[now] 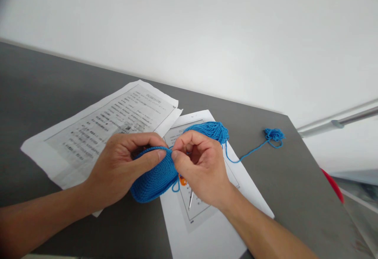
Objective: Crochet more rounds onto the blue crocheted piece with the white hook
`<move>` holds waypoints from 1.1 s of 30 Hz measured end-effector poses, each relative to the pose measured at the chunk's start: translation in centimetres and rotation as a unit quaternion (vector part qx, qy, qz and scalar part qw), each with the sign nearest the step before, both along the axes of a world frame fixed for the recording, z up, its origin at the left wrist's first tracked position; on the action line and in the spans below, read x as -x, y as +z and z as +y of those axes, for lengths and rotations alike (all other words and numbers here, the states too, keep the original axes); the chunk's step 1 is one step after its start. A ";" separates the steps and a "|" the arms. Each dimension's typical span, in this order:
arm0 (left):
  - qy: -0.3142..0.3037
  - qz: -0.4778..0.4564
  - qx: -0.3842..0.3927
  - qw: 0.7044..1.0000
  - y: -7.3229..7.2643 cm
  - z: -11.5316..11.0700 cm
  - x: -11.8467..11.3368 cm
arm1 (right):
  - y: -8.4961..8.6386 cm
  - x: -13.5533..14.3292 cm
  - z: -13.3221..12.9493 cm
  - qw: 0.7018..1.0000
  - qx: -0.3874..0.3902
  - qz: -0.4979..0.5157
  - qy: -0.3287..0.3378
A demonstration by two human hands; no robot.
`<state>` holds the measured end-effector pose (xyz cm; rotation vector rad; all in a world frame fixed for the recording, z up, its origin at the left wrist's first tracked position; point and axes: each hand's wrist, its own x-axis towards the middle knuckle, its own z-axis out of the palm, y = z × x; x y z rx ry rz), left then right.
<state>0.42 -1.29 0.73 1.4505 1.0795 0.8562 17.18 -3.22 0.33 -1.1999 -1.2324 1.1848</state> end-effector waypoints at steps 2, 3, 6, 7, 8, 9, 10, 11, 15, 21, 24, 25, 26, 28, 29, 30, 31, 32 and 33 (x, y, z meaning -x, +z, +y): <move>-0.003 0.002 0.000 1.000 -0.1 0.1 0.0 | 0.0 0.0 -0.1 1.000 -0.014 -0.004 -0.003; -0.006 0.002 0.002 1.000 -0.1 0.1 0.0 | 0.0 0.0 -0.1 1.000 -0.020 -0.009 -0.004; -0.011 -0.001 0.007 1.000 -0.2 0.1 0.0 | 0.1 0.1 -0.1 0.999 -0.025 -0.020 -0.008; -0.012 -0.002 0.008 1.000 -0.2 0.0 0.0 | 0.1 0.1 -0.1 0.999 -0.023 -0.021 -0.009; -0.012 -0.002 0.009 1.000 -0.2 0.0 0.0 | 0.2 0.1 -0.1 1.000 -0.019 -0.021 -0.009; -0.013 -0.001 0.008 1.000 -0.2 0.0 0.0 | 0.2 0.1 -0.1 1.000 -0.015 -0.020 -0.009; -0.014 -0.001 0.008 1.000 -0.1 0.0 0.0 | 0.3 0.1 0.0 1.000 -0.012 -0.020 -0.008; -0.015 0.000 0.007 1.000 -0.1 0.0 0.0 | 0.3 0.1 0.0 1.000 -0.009 -0.020 -0.007; -0.017 -0.002 0.002 1.000 -0.1 0.0 -0.1 | 0.3 0.1 -0.1 1.000 -0.012 -0.024 -0.006; -0.019 0.005 0.001 1.000 -0.3 0.0 0.0 | 0.0 0.2 -0.1 0.999 -0.040 -0.018 -0.010; -0.019 0.002 -0.001 1.000 -0.3 0.0 0.0 | 0.0 0.2 -0.1 0.999 -0.046 -0.021 -0.006; -0.021 0.004 0.000 1.000 -0.3 0.0 0.0 | 0.0 0.2 -0.1 0.999 -0.045 -0.023 -0.004; -0.023 0.005 0.000 1.000 -0.2 0.0 0.0 | 0.0 0.2 -0.1 0.999 -0.043 -0.024 -0.004; -0.026 0.005 -0.002 1.000 -0.2 0.0 0.0 | 0.0 0.2 -0.1 0.999 -0.041 -0.027 -0.007; -0.026 0.003 -0.004 1.000 -0.2 0.1 0.0 | 0.1 0.2 -0.2 0.999 -0.042 -0.029 -0.009; -0.026 0.000 -0.006 1.000 -0.2 0.1 0.0 | 0.1 0.2 -0.2 0.998 -0.044 -0.032 -0.012; -0.025 -0.006 -0.008 1.000 -0.3 0.1 -0.1 | 0.1 0.2 -0.2 0.998 -0.046 -0.035 -0.015; -0.024 -0.011 -0.008 1.000 -0.3 0.1 -0.1 | 0.1 0.2 -0.2 0.998 -0.047 -0.038 -0.019; -0.022 -0.016 -0.007 1.000 -0.3 0.1 -0.1 | 0.1 0.2 -0.1 0.998 -0.048 -0.039 -0.022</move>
